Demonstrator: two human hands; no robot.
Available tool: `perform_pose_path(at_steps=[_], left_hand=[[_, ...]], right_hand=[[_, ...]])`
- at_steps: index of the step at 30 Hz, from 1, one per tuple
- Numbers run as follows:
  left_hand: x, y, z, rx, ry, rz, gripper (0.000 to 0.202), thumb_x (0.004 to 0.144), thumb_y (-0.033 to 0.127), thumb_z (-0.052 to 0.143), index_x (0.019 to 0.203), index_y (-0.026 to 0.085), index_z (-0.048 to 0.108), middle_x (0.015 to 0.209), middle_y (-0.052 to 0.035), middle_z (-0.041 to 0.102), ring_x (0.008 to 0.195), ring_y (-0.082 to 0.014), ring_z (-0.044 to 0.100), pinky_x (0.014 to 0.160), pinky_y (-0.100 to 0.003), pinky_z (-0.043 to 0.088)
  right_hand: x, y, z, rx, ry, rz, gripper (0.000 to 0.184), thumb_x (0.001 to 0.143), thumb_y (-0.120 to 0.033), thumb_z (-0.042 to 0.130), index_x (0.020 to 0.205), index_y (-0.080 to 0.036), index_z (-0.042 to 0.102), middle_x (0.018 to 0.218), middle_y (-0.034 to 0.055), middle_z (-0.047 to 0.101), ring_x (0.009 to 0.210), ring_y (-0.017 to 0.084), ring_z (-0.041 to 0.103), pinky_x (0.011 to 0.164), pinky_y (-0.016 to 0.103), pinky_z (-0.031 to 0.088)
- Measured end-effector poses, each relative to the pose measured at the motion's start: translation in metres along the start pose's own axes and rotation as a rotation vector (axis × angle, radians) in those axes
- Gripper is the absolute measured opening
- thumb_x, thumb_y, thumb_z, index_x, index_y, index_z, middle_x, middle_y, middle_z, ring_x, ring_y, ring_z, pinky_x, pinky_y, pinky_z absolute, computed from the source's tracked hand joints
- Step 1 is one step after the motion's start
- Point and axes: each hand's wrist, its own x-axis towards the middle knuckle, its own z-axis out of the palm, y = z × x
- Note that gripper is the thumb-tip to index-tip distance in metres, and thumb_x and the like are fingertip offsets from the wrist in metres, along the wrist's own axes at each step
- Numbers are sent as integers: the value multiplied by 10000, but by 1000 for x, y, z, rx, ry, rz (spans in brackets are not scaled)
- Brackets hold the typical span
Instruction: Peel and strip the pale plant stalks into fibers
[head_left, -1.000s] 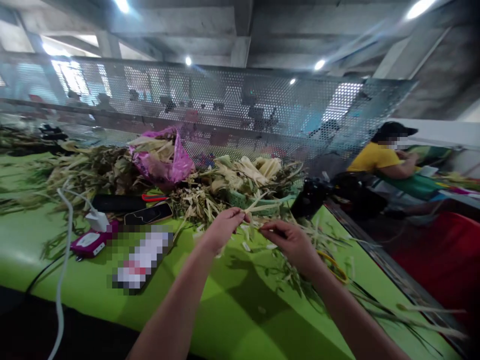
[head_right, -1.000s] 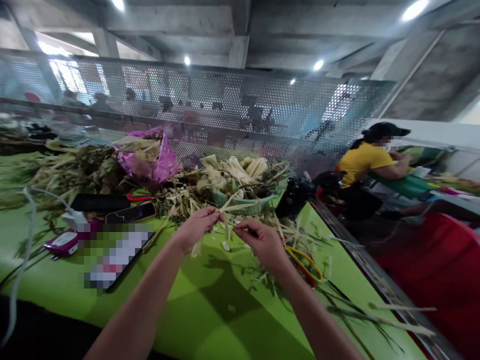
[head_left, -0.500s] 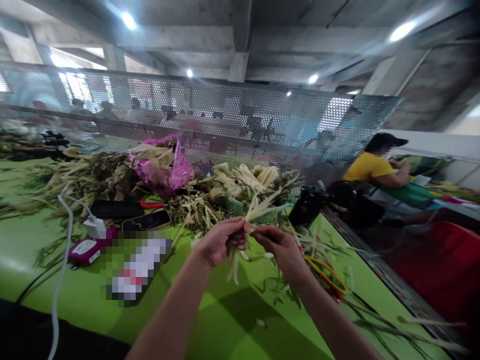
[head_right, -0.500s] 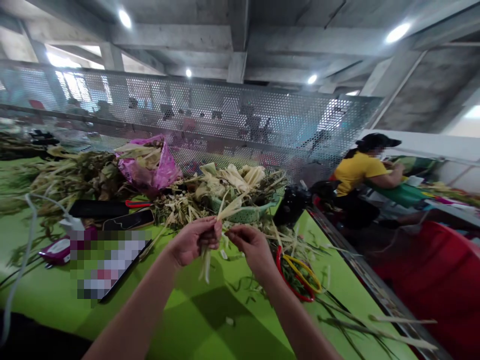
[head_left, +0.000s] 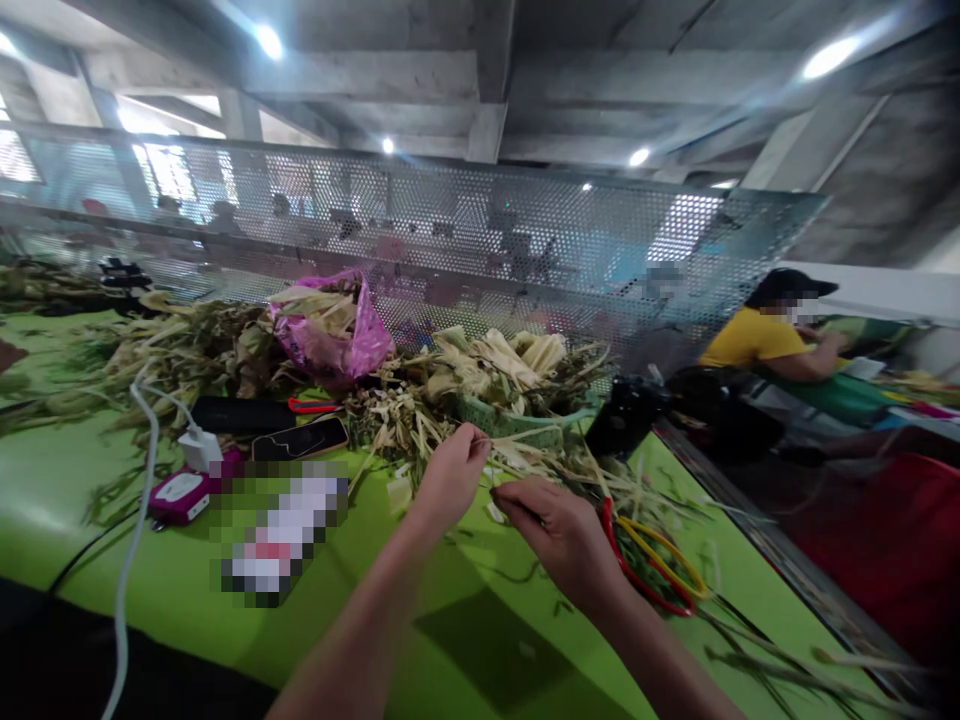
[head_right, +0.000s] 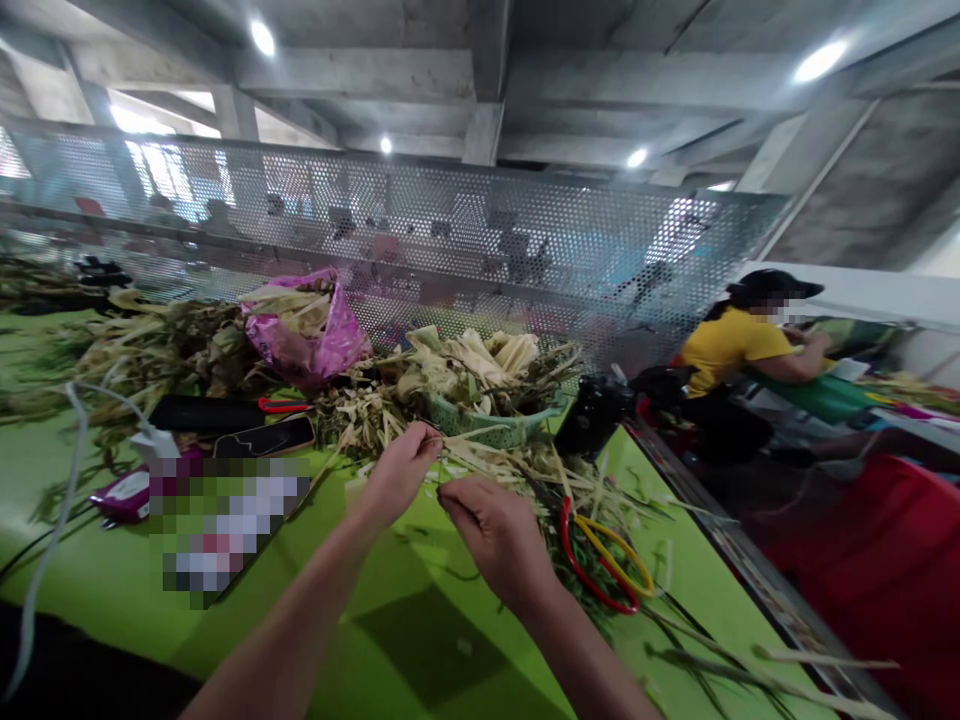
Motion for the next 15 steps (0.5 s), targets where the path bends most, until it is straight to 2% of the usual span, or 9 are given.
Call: perform_pose_path(at_steps=[3,6,9,12,15], left_hand=[[-1,2,-1,80,0,27,157,880,260,412,790,184,516,730,11,555,690,-119,487,652,-228,358],[-3,3,-2,273,-18,92,171,878,245,417,794,187,554,766,-13,591,722,-141,521,676,-248,371],[-5,3,-2,372,-116,196,205,871,252,441,753,191,598,773,-37,616,753,-166,546,707,-269,388],[-8,5,-5,150,-299,267,192,855,280,495,771,190,641,796,-47,645,748,-162,556,706,-262,403],[-9,12,-10,-238,-502,197,168,825,309,557,809,176,659,803,-36,635,740,-138,543,696,-235,397]], right_hand=[[-2,-2,-2,-40,-8,-40,173,907,-254,499,896,-213,667,814,38,678,743,156,623,682,245,461],[-2,-3,-11,-86,-10,-77,187,909,-243,489,904,-208,673,795,38,675,722,150,620,667,240,458],[4,2,-29,-136,20,-95,185,893,-256,509,920,-211,686,790,43,678,699,153,620,650,245,457],[13,15,-47,-94,119,-3,170,869,-287,540,884,-213,692,848,46,692,766,169,629,720,263,469],[17,32,-51,39,168,184,187,833,-355,578,813,-200,681,764,30,682,714,179,616,684,271,463]])
